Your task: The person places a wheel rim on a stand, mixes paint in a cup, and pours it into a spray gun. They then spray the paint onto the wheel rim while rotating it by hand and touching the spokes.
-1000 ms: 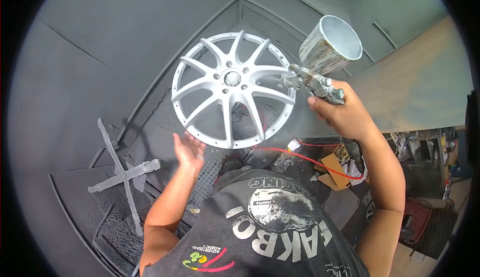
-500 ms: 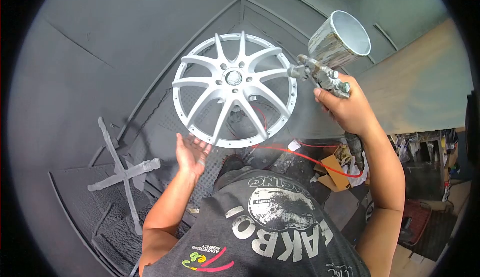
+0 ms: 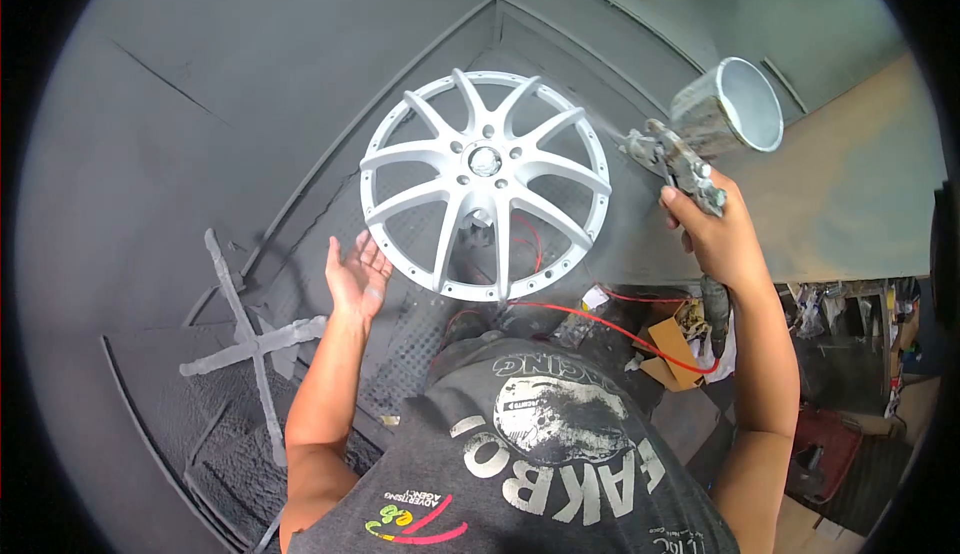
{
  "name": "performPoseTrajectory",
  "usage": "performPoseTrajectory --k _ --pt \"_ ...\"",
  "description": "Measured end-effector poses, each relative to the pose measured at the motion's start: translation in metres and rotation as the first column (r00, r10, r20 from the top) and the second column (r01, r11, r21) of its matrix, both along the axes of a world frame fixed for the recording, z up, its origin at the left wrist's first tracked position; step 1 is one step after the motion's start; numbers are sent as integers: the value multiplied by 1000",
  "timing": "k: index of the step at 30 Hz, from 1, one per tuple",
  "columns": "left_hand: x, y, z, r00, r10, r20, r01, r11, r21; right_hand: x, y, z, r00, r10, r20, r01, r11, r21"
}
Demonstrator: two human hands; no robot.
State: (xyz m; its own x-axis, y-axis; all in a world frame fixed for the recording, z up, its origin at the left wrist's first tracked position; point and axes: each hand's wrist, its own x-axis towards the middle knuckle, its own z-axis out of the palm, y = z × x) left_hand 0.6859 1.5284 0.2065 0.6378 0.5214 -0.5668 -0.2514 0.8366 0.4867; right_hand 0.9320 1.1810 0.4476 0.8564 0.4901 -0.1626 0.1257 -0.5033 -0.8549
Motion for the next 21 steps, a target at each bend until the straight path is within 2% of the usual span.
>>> performPoseTrajectory --k 4,6,8,10,11,12,13,14,15,16,17,18,19,21 --pt "14 19 4 999 -37 -21 38 998 47 -17 -8 -6 991 41 -127 -30 996 83" --pt "16 27 -10 996 -82 -34 85 992 93 -31 -2 -12 955 105 -277 -12 948 319" --pt "6 37 -49 988 -139 -67 147 980 137 -35 -4 -19 930 119 -348 21 928 373" --pt "-5 36 -85 885 -332 -325 404 896 183 -24 -11 -37 880 242 -409 -126 949 290" --pt "-16 27 -97 791 -337 -510 499 838 220 -20 -13 -44 901 215 -377 -153 970 187" --pt "-28 17 -106 707 -352 -613 602 755 260 -17 -15 -52 902 197 -385 -137 974 178" --pt "-43 6 -114 617 -345 -707 696 659 286 -15 -17 -60 979 139 -150 -114 980 163" --pt "-72 12 -168 571 -322 -756 767 536 352 -11 -16 -69 991 82 104 -98 984 152" --pt "-102 7 -218 528 -278 -802 822 405 400 2 -29 -89 967 28 255 -66 987 144" --pt "-119 -21 -216 533 -234 -813 803 443 399 7 -41 -89 965 44 257 -83 987 141" --pt "-136 -54 -215 538 -182 -823 777 487 400 12 -54 -88 989 -19 146 1 993 122" --pt "-163 -87 -234 540 -171 -824 724 594 351 18 -72 -87 997 -73 31 70 993 93" --pt "-195 -122 -263 536 -158 -829 659 693 294 24 -99 -90 993 -50 -109 60 994 89" --pt "-265 -189 -303 546 -293 -785 490 872 16 18 -122 -99 989 11 -148 4 995 95"
